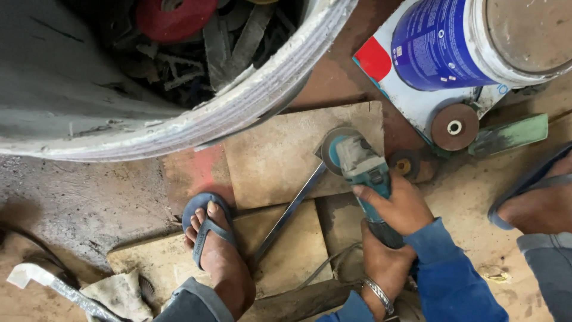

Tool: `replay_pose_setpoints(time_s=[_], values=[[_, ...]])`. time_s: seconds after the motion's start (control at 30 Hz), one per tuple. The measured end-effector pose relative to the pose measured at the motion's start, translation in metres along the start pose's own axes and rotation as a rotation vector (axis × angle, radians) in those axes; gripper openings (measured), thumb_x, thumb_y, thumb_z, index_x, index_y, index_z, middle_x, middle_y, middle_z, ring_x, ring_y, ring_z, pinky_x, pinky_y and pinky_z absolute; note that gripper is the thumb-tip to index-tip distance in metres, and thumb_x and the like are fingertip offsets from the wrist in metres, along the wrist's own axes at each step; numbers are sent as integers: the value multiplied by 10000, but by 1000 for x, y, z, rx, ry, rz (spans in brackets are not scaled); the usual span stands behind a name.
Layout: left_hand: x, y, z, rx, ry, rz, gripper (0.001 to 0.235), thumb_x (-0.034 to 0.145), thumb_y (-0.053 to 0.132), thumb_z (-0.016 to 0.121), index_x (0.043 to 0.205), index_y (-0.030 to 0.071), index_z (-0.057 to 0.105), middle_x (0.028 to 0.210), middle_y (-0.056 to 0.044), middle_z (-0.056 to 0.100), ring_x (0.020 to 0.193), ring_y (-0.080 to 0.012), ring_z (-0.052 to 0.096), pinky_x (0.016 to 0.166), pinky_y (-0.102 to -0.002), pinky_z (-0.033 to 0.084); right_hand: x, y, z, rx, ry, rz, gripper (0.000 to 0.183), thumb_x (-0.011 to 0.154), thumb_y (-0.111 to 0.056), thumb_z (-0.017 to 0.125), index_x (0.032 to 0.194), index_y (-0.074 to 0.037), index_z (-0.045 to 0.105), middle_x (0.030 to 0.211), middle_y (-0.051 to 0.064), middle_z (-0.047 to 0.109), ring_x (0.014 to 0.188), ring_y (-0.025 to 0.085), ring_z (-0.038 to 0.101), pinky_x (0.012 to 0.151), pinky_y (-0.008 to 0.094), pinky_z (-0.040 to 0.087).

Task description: Using a handheld angle grinder to smooth and finish the edges of a metal component on a workshop floor.

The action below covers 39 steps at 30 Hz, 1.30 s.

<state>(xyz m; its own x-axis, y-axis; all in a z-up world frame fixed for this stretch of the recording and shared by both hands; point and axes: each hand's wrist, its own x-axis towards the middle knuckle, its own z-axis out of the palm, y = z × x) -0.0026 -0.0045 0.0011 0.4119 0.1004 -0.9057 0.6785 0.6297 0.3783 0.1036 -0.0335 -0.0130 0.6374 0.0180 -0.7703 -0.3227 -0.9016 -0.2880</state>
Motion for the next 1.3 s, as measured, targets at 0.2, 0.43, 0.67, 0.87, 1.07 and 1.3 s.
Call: replay_pose_setpoints(time_s=[0.2,0.43,0.67,0.87,1.07,1.3], values=[[-5,10,-7,81,-96,-69,765,619,380,856,1275,186,514,1178,-58,747,1023,-231,764,831,-382,646,-6,4,-3,132,-9,122,637,817,-559,652,1327,-178,685,1266,118,738,1157,369,679,934,517,534],[-6,11,-1,125,36,-168,1143,633,481,875,1578,225,284,1457,-49,634,1275,-282,680,1044,-456,635,5,5,9,25,-51,-110,663,782,-615,661,1302,-206,693,1252,100,756,1169,355,687,901,492,546],[3,-1,-5,21,22,6,846,623,459,891,1341,210,519,1222,-59,793,1046,-252,808,876,-394,710,6,0,7,89,-26,32,684,805,-596,640,1362,-199,643,1280,113,738,1176,381,675,937,519,546],[3,-27,9,43,79,-182,1257,643,482,921,1607,181,171,1503,-71,599,1311,-294,672,1066,-455,670,-4,0,2,-16,-217,-2,824,779,-594,667,1532,-332,458,1429,23,625,1253,394,619,1071,622,587],[-2,8,-4,123,-26,-125,687,593,385,871,1169,208,541,1115,-4,786,1003,-147,776,835,-299,620,-2,0,-3,120,-4,56,621,814,-586,630,1284,-185,698,1216,111,757,1125,351,696,906,506,548],[1,3,-10,146,-96,-87,881,580,427,837,1374,216,519,1226,-34,738,1091,-224,739,850,-369,607,-4,2,4,57,93,126,638,813,-581,682,1269,-135,692,1245,158,734,1161,394,671,949,511,527]])
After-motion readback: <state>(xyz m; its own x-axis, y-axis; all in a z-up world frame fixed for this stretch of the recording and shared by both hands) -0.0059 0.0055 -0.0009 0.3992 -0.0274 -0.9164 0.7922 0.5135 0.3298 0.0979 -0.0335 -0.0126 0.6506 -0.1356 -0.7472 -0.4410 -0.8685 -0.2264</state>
